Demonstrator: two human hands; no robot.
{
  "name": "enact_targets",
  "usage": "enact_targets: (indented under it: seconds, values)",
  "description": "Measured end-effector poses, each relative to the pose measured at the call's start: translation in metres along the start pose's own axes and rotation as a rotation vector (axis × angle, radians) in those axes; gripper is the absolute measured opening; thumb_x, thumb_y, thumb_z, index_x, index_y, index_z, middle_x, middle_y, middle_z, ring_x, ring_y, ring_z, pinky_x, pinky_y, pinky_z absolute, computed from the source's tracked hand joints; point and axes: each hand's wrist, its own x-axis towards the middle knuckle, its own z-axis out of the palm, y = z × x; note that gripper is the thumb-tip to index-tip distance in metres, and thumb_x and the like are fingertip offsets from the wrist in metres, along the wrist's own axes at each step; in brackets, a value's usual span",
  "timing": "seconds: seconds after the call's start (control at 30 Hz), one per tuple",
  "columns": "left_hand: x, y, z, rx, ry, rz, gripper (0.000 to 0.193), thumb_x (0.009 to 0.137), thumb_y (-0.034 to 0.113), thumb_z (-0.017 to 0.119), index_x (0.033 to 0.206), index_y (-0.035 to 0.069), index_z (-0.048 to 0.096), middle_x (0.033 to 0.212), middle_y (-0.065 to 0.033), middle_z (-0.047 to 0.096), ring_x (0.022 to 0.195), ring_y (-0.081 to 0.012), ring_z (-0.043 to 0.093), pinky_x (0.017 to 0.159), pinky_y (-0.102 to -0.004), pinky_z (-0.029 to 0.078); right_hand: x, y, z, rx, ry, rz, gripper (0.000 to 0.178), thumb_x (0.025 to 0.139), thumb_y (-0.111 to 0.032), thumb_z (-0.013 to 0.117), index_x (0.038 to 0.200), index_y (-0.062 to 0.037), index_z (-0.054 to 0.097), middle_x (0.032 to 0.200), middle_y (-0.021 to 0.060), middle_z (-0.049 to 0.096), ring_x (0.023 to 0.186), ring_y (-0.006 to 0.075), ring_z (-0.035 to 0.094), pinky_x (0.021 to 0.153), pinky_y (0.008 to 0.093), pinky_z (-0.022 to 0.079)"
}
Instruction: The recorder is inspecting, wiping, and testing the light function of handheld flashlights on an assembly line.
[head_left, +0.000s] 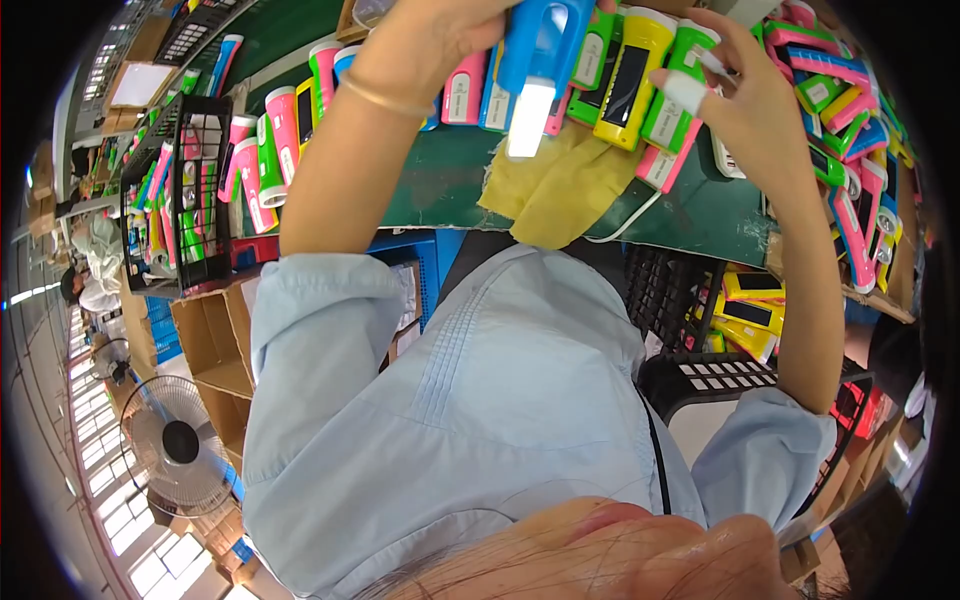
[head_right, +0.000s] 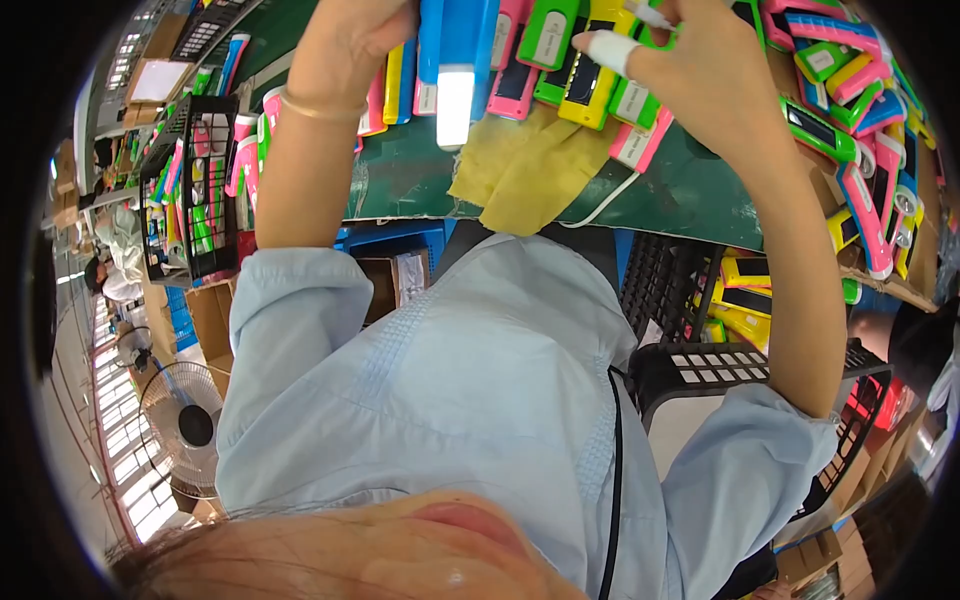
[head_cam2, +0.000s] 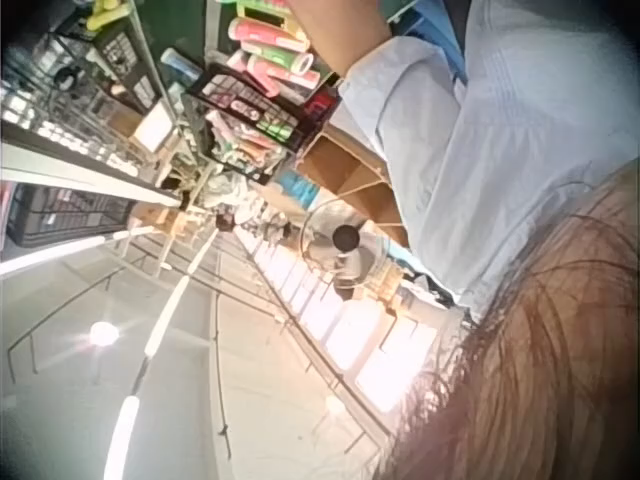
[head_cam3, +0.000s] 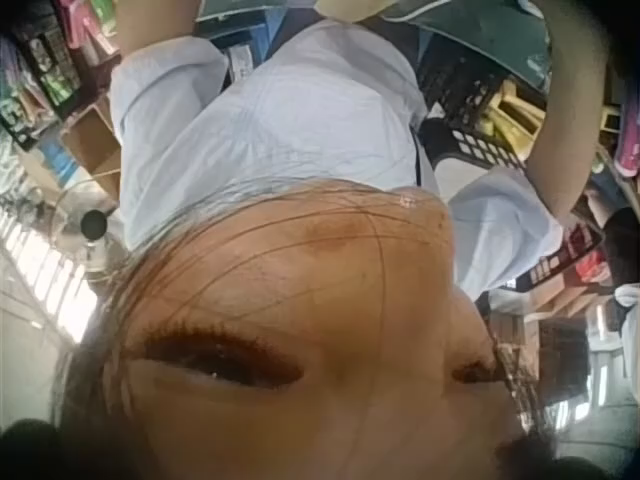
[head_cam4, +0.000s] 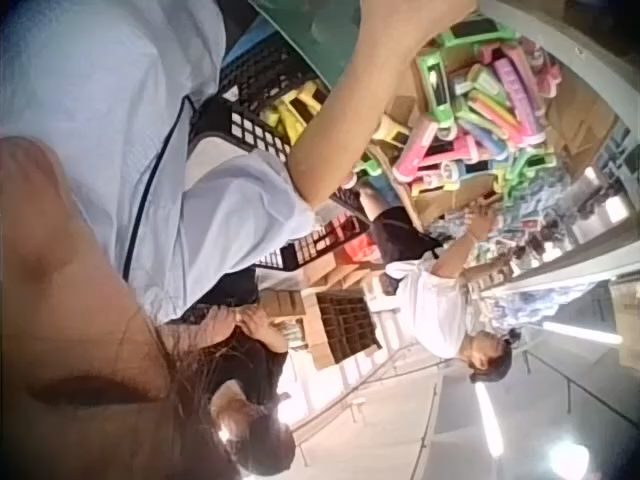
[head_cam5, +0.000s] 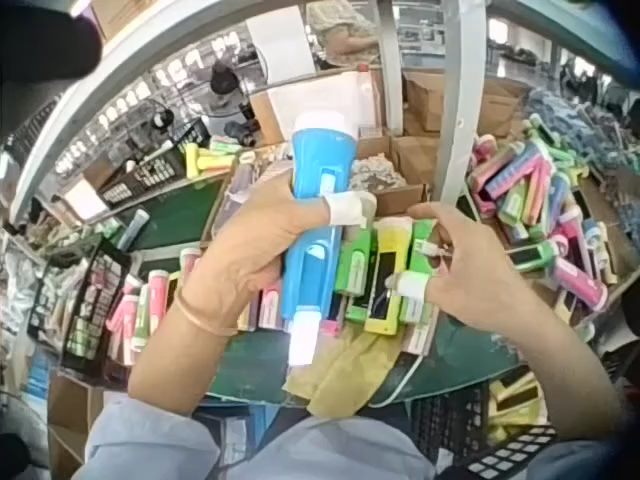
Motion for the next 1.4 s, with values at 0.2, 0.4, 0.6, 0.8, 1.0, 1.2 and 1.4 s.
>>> enact_targets:
  seconds: [0.2, 0.4, 0.6, 0.8, 1.0, 1.2, 1.4]
  values:
    - [-0.035, -0.042, -0.004, -0.091, 0.344, -0.322, 0.021, 0.077, 0.01, 0.059, 0.095, 0.002, 0.052, 0.075, -0.0066, 0.054, 0.06, -0.018, 0.055, 0.05, -0.0321, 0.051, 0.028, -0.019, 0.055, -0.005, -0.355, -0.039, 0.024, 0.08, -0.01, 0.051, 0.102, 0.0013, 0.052, 0.083, 0.0102, 0.059, 0.077, 0.0158, 0.057, 0.071, 0.0274, 0.043]
    - [-0.082, -0.064, -0.011, -0.49, 0.121, -0.153, 0.035, 0.093, 0.028, 0.036, 0.108, 0.0, 0.049, 0.099, -0.017, 0.058, 0.09, -0.0279, 0.059, 0.084, -0.0413, 0.047, -0.049, -0.008, 0.041, 0.322, -0.365, 0.033, 0.025, 0.089, -0.022, 0.046, 0.097, 0.0004, 0.056, 0.074, 0.006, 0.057, 0.068, 0.014, 0.052, 0.064, 0.0267, 0.04]
    - [-0.087, -0.094, 0.004, -0.766, 0.148, -0.081, 0.038, 0.087, 0.036, 0.049, 0.102, 0.001, 0.049, 0.086, -0.0125, 0.058, 0.073, -0.0256, 0.059, 0.068, -0.0397, 0.051, -0.067, -0.022, 0.049, 0.46, -0.32, 0.09, 0.018, 0.088, -0.015, 0.047, 0.084, 0.0001, 0.057, 0.069, 0.0015, 0.054, 0.061, 0.0077, 0.045, 0.058, 0.0216, 0.037]
    - [-0.089, -0.098, 0.002, -0.909, 0.117, -0.15, 0.038, 0.083, 0.038, 0.054, 0.1, 0.003, 0.05, 0.08, -0.0083, 0.056, 0.066, -0.0182, 0.054, 0.064, -0.0336, 0.047, -0.079, -0.04, 0.059, 0.302, -0.089, -0.072, 0.022, 0.083, -0.002, 0.047, 0.101, -0.0049, 0.059, 0.077, 0.0073, 0.058, 0.061, 0.0117, 0.049, 0.059, 0.0243, 0.04]
    - [-0.08, -0.106, 0.005, -0.97, 0.258, 0.028, 0.041, 0.085, 0.041, 0.051, 0.103, 0.004, 0.051, 0.082, -0.0073, 0.055, 0.072, -0.0188, 0.055, 0.067, -0.0331, 0.049, -0.09, -0.049, 0.071, -0.06, -0.034, -0.507, 0.064, 0.057, 0.009, 0.058, 0.116, -0.0161, 0.055, 0.07, 0.0057, 0.042, 0.062, 0.0199, 0.048, 0.053, 0.03, 0.042]
    - [-0.077, -0.11, 0.026, -1.018, 0.226, 0.054, 0.053, 0.084, 0.055, 0.045, 0.105, 0.006, 0.047, 0.085, -0.009, 0.053, 0.073, -0.0188, 0.054, 0.065, -0.0331, 0.049, -0.092, -0.062, 0.078, 0.072, 0.056, -0.444, 0.062, 0.054, -0.005, 0.074, 0.113, -0.0094, 0.054, 0.084, 0.0082, 0.052, 0.072, 0.022, 0.055, 0.058, 0.0291, 0.046]
    - [-0.08, -0.101, 0.031, -0.687, 0.162, 0.415, 0.051, 0.086, 0.052, 0.043, 0.104, 0.005, 0.045, 0.083, -0.0092, 0.055, 0.074, -0.0186, 0.057, 0.066, -0.032, 0.048, -0.087, -0.055, 0.091, 0.311, 0.028, -0.142, 0.058, 0.063, -0.031, 0.078, 0.106, 0.0, 0.053, 0.09, 0.0097, 0.056, 0.078, 0.0148, 0.057, 0.065, 0.0259, 0.047]
